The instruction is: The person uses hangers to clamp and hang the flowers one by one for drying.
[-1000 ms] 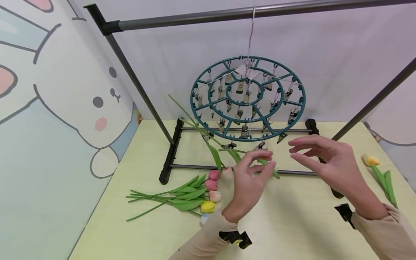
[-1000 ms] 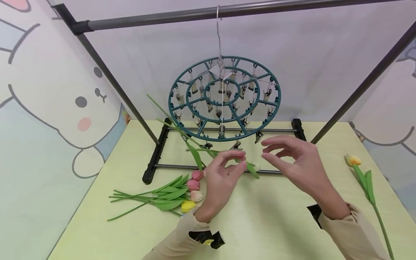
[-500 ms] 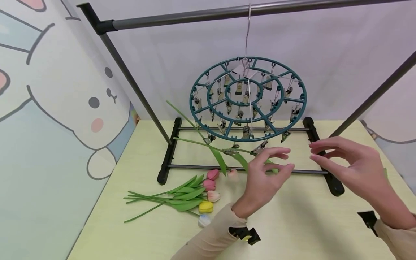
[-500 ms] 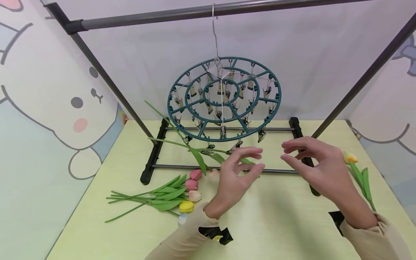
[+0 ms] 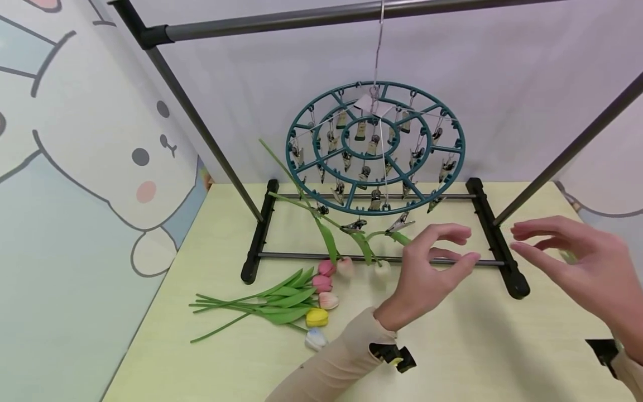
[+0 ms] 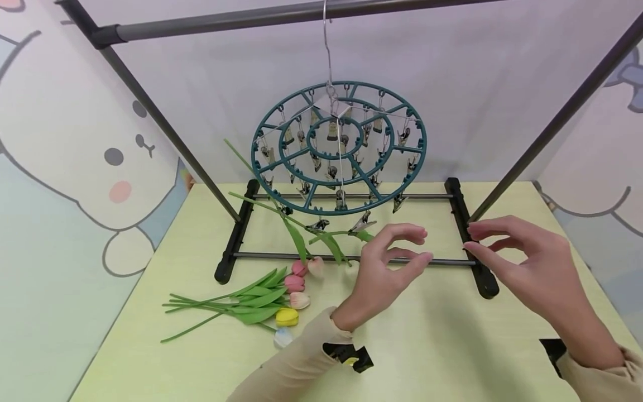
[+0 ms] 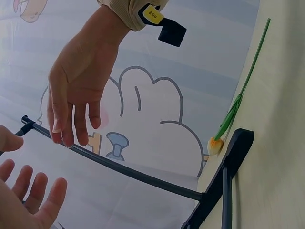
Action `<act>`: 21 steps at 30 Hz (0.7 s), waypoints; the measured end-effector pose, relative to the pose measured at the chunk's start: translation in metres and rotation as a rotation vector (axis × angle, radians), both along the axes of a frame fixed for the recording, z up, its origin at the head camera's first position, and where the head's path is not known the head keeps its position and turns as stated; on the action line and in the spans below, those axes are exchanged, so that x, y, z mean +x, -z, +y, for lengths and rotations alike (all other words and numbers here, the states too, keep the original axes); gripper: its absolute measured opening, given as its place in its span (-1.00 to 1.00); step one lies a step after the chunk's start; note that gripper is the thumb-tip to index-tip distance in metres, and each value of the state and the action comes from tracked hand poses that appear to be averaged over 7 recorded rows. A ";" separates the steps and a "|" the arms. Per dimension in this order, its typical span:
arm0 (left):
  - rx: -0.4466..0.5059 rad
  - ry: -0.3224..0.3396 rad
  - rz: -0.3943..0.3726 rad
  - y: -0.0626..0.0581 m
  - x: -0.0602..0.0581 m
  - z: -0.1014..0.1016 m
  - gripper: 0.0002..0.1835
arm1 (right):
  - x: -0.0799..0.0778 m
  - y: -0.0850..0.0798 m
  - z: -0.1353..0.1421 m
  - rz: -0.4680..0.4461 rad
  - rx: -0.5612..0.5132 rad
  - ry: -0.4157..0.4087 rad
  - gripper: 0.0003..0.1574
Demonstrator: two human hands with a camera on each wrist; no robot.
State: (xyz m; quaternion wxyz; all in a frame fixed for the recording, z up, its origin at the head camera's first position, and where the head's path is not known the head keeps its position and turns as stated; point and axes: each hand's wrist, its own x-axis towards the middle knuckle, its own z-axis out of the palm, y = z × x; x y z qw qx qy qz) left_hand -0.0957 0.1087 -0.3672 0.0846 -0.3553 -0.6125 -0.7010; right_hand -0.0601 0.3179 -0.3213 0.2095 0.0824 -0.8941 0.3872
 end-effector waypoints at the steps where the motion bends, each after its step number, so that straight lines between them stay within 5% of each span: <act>1: 0.000 -0.001 0.012 0.001 -0.001 0.002 -0.63 | 0.001 0.001 0.002 -0.012 0.013 0.014 -0.62; 8: -0.067 -0.015 0.058 0.004 -0.004 0.013 -0.63 | 0.008 0.013 0.019 -0.121 0.118 0.113 -0.64; 15: -0.173 -0.013 0.074 -0.014 0.002 0.015 -0.64 | 0.012 0.033 0.039 -0.020 0.011 0.089 -0.61; 21: -0.233 -0.001 0.125 -0.018 -0.001 0.023 -0.64 | 0.014 0.049 0.061 -0.031 0.013 0.125 -0.55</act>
